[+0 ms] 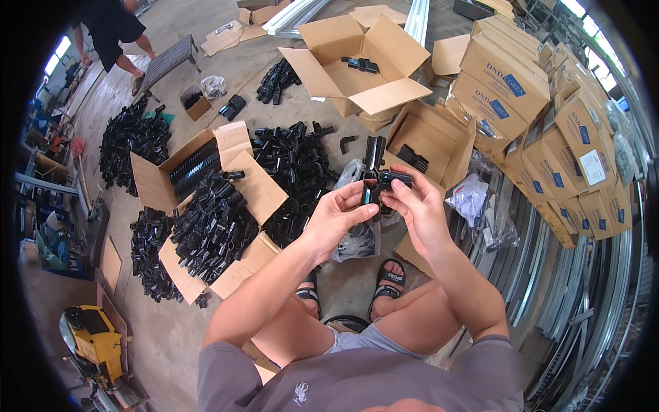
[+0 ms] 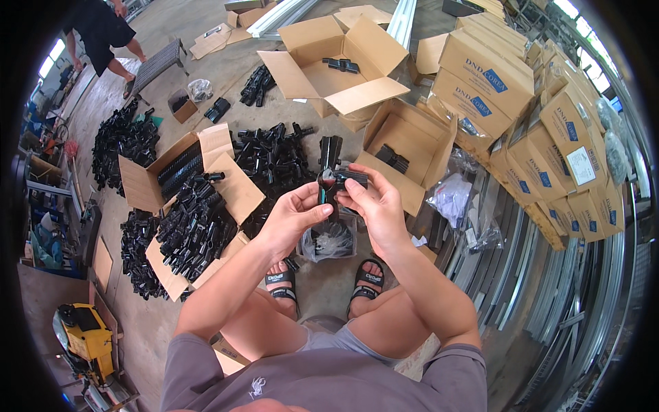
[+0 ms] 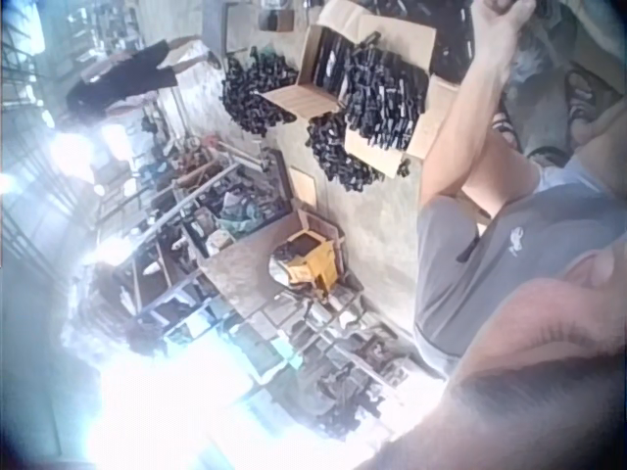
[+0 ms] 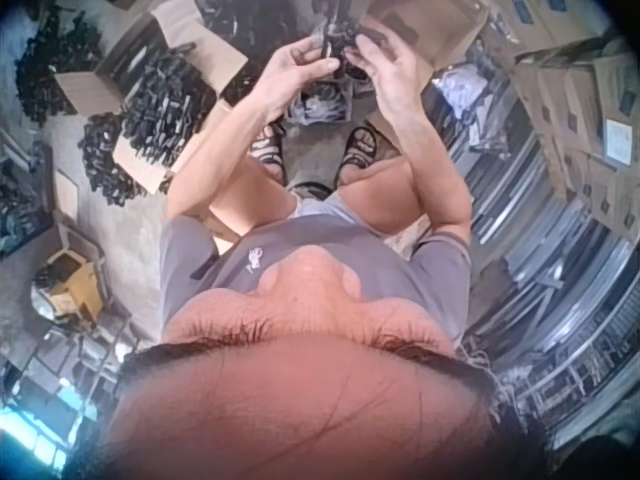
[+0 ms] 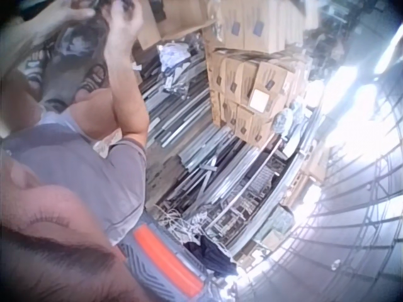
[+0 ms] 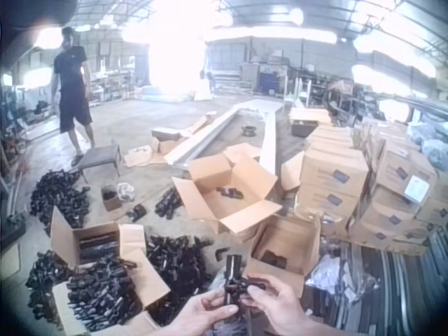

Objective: The person picks up black plastic connector components from boxes on the floor, fits them together by hand, and places the assembled parts into a different box.

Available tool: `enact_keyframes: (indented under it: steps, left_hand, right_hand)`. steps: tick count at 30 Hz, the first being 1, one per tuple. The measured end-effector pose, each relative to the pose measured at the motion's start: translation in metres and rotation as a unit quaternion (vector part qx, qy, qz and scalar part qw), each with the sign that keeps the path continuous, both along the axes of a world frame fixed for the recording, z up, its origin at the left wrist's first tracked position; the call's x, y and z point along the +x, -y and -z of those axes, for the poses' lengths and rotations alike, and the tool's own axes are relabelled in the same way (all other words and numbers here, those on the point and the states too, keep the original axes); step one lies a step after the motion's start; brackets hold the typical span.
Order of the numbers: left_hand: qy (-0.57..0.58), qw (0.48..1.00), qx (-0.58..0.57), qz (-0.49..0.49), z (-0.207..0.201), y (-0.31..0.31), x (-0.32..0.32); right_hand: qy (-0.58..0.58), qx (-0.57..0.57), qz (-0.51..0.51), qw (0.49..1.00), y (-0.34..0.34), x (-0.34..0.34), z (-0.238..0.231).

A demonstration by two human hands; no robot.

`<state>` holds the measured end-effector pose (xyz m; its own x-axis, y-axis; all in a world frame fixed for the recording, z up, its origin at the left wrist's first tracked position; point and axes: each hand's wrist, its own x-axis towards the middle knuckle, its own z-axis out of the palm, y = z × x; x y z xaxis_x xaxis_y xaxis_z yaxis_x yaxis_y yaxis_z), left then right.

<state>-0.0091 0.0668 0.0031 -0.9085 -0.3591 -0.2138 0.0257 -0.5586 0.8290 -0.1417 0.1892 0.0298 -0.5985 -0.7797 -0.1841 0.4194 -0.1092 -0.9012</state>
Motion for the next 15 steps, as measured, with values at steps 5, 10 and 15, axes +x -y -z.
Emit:
enact_keyframes:
  steps: [5,10,15]
  left_hand:
    - [0.038,0.997,0.063,0.006,-0.004,-0.001,0.002]
    - [0.033,0.997,0.072,0.017,0.001,0.004,0.005]
    - [0.046,0.996,0.073,0.000,0.002,0.005,0.006]
  right_hand:
    - [0.018,-0.021,0.027,0.999,0.001,0.003,0.005]
    - [0.003,-0.034,0.018,0.999,0.003,0.003,0.005]
    - [-0.010,-0.029,0.017,0.999,0.006,0.003,0.014]
